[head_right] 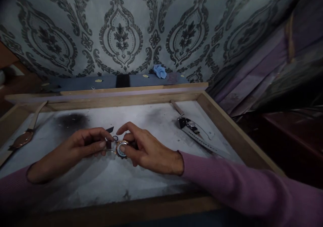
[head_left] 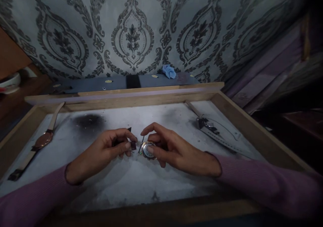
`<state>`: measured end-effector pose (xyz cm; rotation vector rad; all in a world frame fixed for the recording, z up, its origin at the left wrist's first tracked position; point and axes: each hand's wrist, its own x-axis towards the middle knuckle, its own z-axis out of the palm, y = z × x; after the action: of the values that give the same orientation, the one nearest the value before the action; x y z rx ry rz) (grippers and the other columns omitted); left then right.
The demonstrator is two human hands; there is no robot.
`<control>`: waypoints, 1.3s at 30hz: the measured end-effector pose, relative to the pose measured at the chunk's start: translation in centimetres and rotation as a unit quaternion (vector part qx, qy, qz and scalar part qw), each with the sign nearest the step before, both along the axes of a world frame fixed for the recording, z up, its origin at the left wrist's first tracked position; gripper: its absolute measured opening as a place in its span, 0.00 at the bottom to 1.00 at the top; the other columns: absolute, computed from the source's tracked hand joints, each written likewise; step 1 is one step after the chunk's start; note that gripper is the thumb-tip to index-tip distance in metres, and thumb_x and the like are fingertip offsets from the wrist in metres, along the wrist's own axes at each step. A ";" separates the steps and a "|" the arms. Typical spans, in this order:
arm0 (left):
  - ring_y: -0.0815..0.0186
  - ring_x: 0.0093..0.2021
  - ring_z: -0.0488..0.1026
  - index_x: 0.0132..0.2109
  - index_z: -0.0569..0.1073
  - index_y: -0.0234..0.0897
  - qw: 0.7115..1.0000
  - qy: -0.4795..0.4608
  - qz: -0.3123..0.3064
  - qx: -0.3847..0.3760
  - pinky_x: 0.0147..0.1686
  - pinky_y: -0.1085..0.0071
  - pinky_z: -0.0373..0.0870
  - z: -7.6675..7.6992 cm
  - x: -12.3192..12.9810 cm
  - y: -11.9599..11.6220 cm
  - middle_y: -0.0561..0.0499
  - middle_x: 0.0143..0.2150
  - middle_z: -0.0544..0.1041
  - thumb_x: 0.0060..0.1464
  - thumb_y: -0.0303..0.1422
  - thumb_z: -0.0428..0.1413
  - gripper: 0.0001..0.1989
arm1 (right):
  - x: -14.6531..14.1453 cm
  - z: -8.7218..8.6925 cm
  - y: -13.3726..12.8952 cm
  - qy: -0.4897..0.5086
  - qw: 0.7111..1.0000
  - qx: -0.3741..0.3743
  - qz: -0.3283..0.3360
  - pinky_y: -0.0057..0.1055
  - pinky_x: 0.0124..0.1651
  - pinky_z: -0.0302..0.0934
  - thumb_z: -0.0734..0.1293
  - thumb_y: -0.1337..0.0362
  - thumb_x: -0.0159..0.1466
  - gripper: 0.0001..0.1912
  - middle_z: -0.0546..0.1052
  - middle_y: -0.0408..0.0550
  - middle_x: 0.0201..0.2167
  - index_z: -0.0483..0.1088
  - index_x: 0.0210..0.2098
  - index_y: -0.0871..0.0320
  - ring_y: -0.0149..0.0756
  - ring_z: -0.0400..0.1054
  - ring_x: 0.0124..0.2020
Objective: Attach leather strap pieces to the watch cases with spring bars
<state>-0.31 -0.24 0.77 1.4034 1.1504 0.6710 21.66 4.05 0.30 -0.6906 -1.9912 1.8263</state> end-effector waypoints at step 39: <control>0.67 0.32 0.71 0.37 0.76 0.35 0.998 0.009 -0.001 0.056 0.33 0.73 0.67 0.4 1.0 -0.2 0.52 0.30 0.76 0.56 0.29 0.54 0.06 | -0.2 -0.3 -0.4 -0.013 0.991 0.132 0.007 0.23 0.24 0.57 0.59 0.65 0.68 0.13 0.70 0.41 0.29 0.55 0.51 0.58 0.25 0.59 0.23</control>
<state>0.69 -0.49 1.22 1.5071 1.1411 0.7324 21.48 3.68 0.00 -0.6230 -2.2066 1.5272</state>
